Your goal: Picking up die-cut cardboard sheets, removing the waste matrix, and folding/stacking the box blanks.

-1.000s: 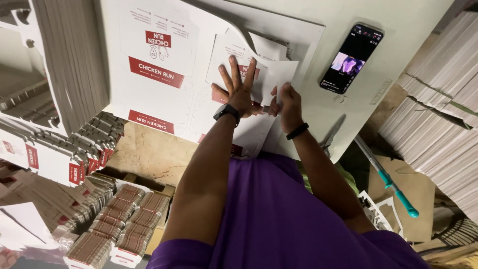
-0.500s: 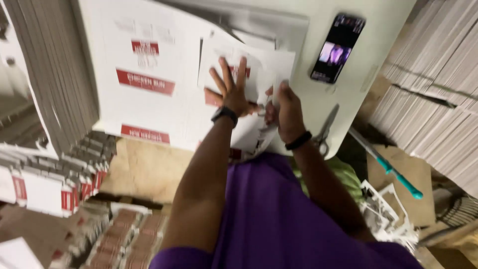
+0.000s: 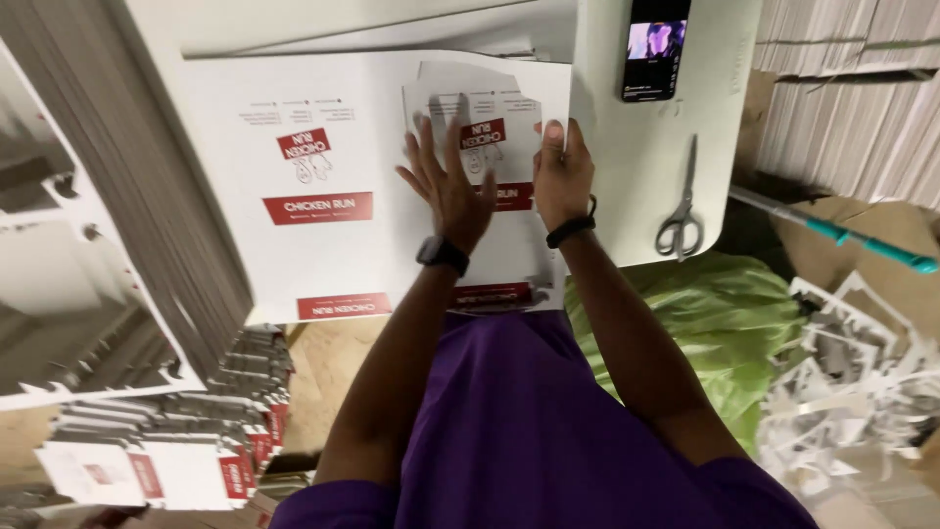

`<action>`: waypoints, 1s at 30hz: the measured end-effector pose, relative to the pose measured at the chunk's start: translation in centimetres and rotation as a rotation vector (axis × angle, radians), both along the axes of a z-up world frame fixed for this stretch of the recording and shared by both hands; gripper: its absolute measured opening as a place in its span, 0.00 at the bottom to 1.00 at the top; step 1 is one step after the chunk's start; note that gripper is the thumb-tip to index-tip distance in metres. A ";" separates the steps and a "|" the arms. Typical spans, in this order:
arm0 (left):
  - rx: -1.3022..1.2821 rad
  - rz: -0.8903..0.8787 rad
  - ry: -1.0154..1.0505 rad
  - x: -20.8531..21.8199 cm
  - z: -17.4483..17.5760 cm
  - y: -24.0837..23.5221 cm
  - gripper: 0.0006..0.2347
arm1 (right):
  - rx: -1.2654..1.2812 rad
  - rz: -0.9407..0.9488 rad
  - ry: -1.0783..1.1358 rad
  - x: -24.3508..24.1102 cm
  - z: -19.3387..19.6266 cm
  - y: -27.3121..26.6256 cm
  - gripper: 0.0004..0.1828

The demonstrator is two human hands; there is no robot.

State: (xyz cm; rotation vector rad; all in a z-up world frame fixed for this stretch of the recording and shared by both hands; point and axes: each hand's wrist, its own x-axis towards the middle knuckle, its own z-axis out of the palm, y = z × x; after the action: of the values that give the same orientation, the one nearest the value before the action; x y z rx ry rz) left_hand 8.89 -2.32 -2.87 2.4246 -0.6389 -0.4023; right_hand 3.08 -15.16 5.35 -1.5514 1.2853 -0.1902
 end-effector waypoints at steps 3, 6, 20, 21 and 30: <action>-0.035 -0.100 -0.080 8.0 0.6 1.2 0.36 | -0.090 -0.011 0.033 -0.1 0.1 2.0 0.39; -0.022 -0.247 -0.097 16.1 1.5 0.4 0.38 | -0.357 0.130 0.131 -0.1 -0.1 5.6 0.46; 0.209 -0.763 -0.207 22.0 1.1 -2.1 0.18 | -0.736 -0.076 0.373 -4.3 -1.1 2.7 0.36; 0.206 -0.774 -0.201 21.9 3.0 -2.5 0.18 | -0.734 -0.082 0.384 -4.7 -1.8 3.0 0.36; 0.661 -0.792 0.050 22.4 1.8 -3.7 0.22 | 0.543 0.304 0.337 1.4 -5.5 8.2 0.31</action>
State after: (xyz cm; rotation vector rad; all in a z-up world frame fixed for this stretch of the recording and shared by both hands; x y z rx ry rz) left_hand 31.29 -6.00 -1.09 2.6260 -1.6563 -1.1331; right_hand 4.46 -6.99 -0.13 -1.3068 1.2018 0.5918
